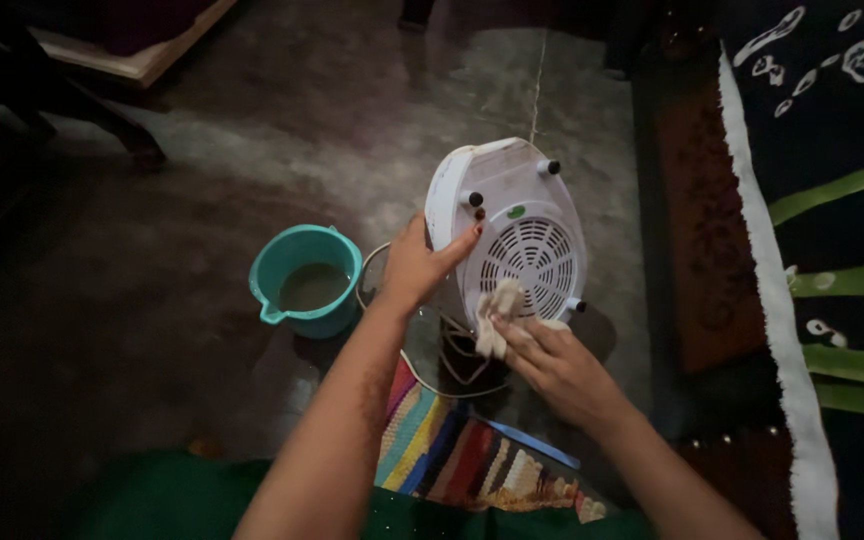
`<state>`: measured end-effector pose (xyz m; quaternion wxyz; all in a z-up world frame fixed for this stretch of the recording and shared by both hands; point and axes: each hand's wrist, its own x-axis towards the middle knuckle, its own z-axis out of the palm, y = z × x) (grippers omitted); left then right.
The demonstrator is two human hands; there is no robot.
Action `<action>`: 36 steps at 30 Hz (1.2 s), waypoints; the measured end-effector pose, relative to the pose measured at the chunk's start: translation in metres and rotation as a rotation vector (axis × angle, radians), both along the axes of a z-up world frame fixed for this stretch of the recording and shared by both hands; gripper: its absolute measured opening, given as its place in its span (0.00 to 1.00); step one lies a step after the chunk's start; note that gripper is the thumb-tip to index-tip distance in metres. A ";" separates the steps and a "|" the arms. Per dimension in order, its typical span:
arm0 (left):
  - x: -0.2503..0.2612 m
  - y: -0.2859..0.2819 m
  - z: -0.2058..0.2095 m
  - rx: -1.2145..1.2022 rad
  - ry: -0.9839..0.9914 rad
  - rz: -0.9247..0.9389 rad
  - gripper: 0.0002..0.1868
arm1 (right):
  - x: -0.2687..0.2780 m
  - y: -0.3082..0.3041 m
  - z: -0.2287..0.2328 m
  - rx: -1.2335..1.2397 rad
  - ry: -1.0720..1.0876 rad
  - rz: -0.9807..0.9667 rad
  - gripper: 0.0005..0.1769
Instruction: The person cleans the exterior and bottom of a white blender base using a damp cloth, wiping around the controls and the ventilation grille.
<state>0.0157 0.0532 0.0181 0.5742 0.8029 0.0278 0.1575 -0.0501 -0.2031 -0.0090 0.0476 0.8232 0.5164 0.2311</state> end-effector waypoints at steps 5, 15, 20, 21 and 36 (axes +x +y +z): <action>-0.002 -0.001 -0.007 0.042 -0.002 0.031 0.41 | 0.009 0.047 0.014 0.185 0.007 -0.160 0.25; 0.014 0.004 -0.017 0.021 0.004 -0.011 0.40 | 0.009 0.002 0.002 -0.074 0.021 0.067 0.22; 0.010 0.002 -0.021 0.012 -0.028 0.007 0.40 | 0.019 0.034 0.001 0.091 -0.023 0.005 0.21; 0.011 0.002 -0.023 0.062 -0.074 0.028 0.40 | 0.021 0.042 0.003 0.154 -0.042 -0.057 0.22; 0.004 -0.003 -0.011 0.039 -0.039 -0.036 0.42 | 0.026 -0.016 0.003 -0.046 0.193 0.069 0.25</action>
